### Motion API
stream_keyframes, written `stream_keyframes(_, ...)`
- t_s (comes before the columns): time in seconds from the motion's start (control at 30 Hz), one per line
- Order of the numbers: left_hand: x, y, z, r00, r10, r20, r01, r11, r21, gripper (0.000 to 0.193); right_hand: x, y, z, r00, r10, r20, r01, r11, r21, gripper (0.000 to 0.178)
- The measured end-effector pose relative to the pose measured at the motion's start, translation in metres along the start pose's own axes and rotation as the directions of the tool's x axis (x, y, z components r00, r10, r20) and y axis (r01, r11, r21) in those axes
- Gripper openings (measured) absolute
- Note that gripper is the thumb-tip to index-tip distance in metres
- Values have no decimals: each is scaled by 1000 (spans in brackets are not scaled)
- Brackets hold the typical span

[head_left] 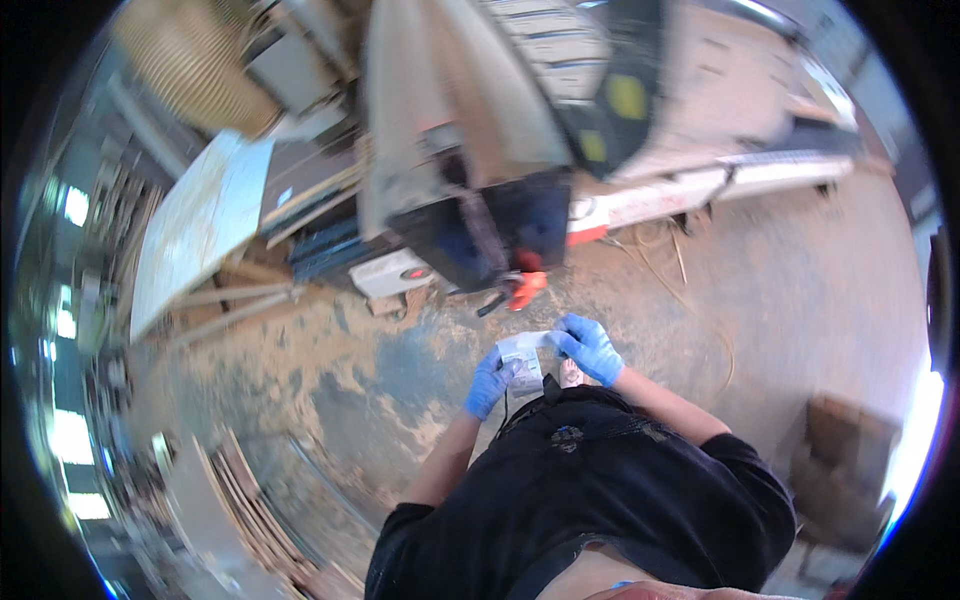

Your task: The person applies small white labels to a large brown wood panel on a CNC machine, then moves to a workbench to label additional cut pieces. They handle the panels and labels by hand, placing them in various positions and stacking the labeled pieces.

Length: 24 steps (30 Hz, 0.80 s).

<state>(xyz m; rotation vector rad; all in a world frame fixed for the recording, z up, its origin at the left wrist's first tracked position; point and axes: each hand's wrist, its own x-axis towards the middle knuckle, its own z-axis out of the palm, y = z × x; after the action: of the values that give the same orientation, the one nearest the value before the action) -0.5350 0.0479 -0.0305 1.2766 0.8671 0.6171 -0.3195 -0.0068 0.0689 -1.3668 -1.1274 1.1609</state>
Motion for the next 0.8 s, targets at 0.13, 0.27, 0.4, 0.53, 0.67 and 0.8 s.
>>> stream_keyframes(0.13,-2,-7,12,966,-16,-257,-38,978,-206,31,-1,18,3,971,-72,227,94,992,-86,13)
stream_keyframes(0.27,-17,6,-1,914,-77,-399,-70,938,-340,36,5,-2,22,928,106,357,-28,976,-216,16)
stream_keyframes(0.4,-15,6,-47,869,-112,-482,-104,911,-399,35,39,12,56,927,12,374,97,957,-273,17)
stream_keyframes(0.53,-10,19,-105,844,-84,-530,-145,915,-376,35,87,6,99,947,-1,320,96,955,-282,19)
stream_keyframes(0.67,-2,31,-180,843,-61,-535,-95,961,-258,36,149,15,144,985,0,171,27,987,-157,21)
stream_keyframes(0.8,10,48,-244,854,-2,-520,-140,962,-234,38,210,10,167,999,38,-8,-37,991,132,20)
